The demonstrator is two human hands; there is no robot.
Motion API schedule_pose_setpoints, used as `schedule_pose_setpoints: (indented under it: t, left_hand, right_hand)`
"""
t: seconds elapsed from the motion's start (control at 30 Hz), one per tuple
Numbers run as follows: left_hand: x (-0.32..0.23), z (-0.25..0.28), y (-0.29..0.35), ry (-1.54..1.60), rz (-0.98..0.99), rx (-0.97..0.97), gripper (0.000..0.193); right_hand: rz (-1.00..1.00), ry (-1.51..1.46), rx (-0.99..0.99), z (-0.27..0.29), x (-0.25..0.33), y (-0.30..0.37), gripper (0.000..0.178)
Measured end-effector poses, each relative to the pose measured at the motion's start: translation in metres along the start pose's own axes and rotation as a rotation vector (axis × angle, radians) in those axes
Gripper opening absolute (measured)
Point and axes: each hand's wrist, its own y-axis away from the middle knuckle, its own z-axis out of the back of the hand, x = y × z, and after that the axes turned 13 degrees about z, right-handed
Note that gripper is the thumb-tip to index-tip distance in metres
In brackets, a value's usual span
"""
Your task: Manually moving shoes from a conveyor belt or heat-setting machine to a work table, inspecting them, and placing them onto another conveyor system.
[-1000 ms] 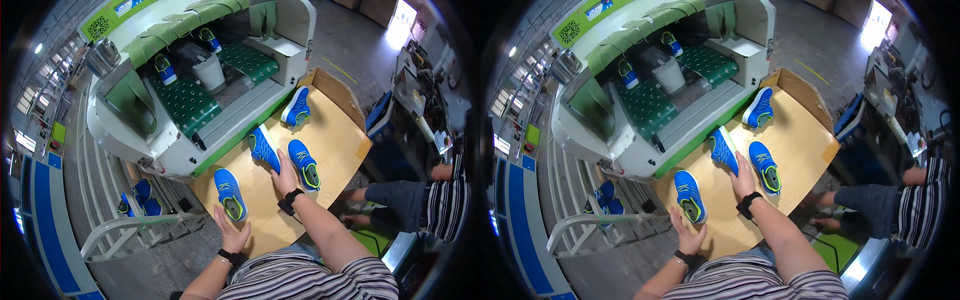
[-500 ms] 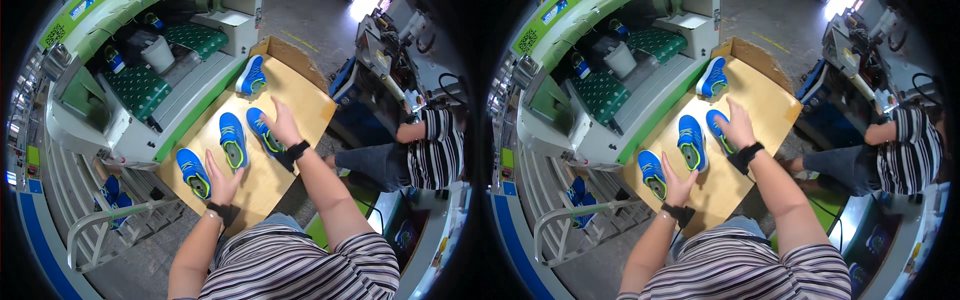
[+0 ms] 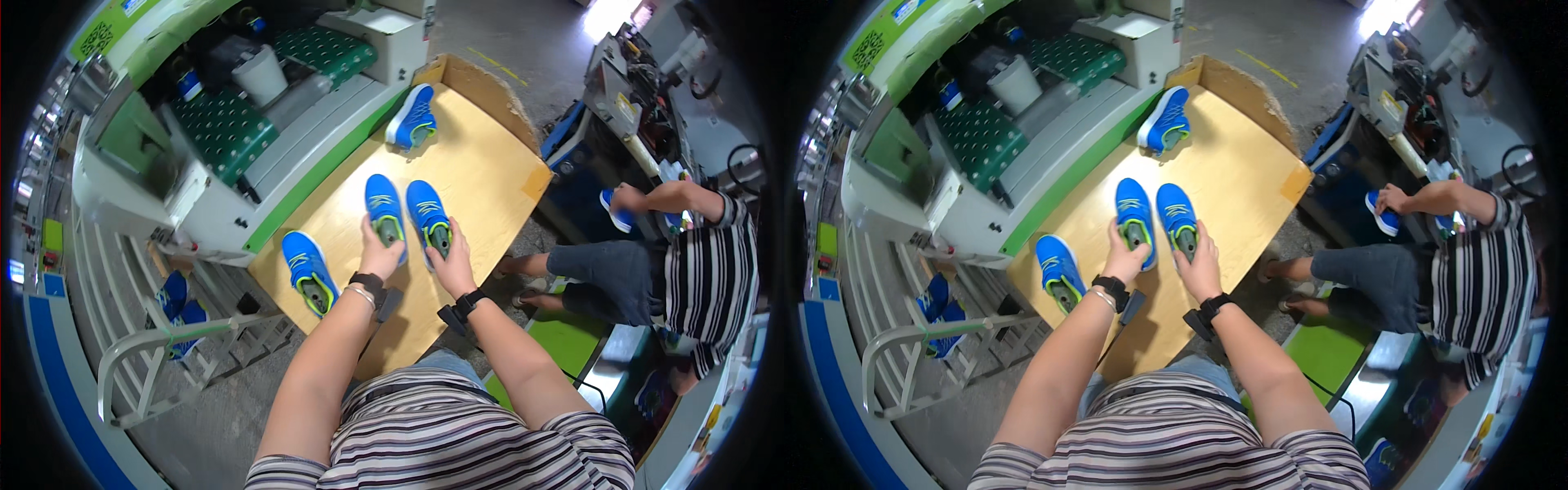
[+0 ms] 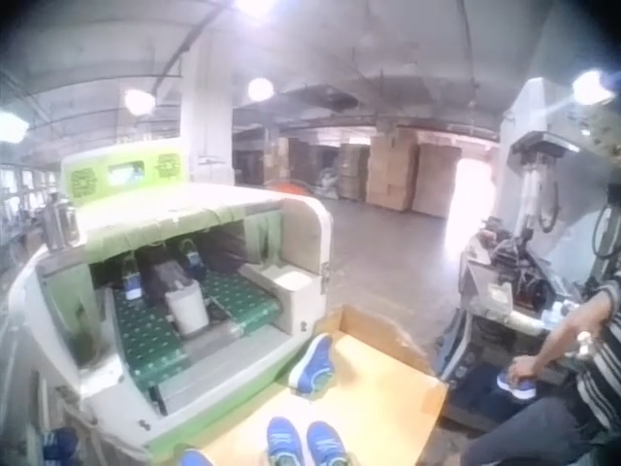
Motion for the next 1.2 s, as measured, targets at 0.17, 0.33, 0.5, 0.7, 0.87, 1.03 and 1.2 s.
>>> schedule_pose_setpoints:
  t: [0.17,0.33,0.5,0.7,0.87,1.03,1.2]
  left_hand:
    - [0.020,-0.016,0.055,-0.148,-0.003,0.014,0.103]
    - [0.042,0.014,0.106,-0.071,0.092,0.174,0.100]
    - [0.021,0.042,0.104,-0.183,0.117,0.188,0.077]
    - [-0.024,0.042,0.079,-0.335,-0.124,0.049,0.057]
    - [-0.091,0.010,-0.003,-0.460,-0.444,-0.033,0.056]
    - [-0.137,-0.051,-0.080,-0.826,-0.354,-0.144,0.095]
    - [-0.138,-0.094,-0.101,-0.515,0.103,0.122,0.082]
  right_hand:
    - [-0.028,0.097,0.028,0.005,0.018,0.028,0.082]
    - [0.045,0.051,0.115,0.017,0.033,0.051,0.081]
    - [-0.005,0.084,0.129,0.025,0.036,0.047,0.082]
    - [-0.023,0.090,0.114,0.026,0.040,0.041,0.083]
    - [0.001,0.120,0.053,0.023,0.037,0.046,0.079]
    - [-0.034,0.117,0.068,0.022,0.040,0.049,0.078]
    - [-0.070,0.090,0.049,0.030,0.034,0.050,0.077]
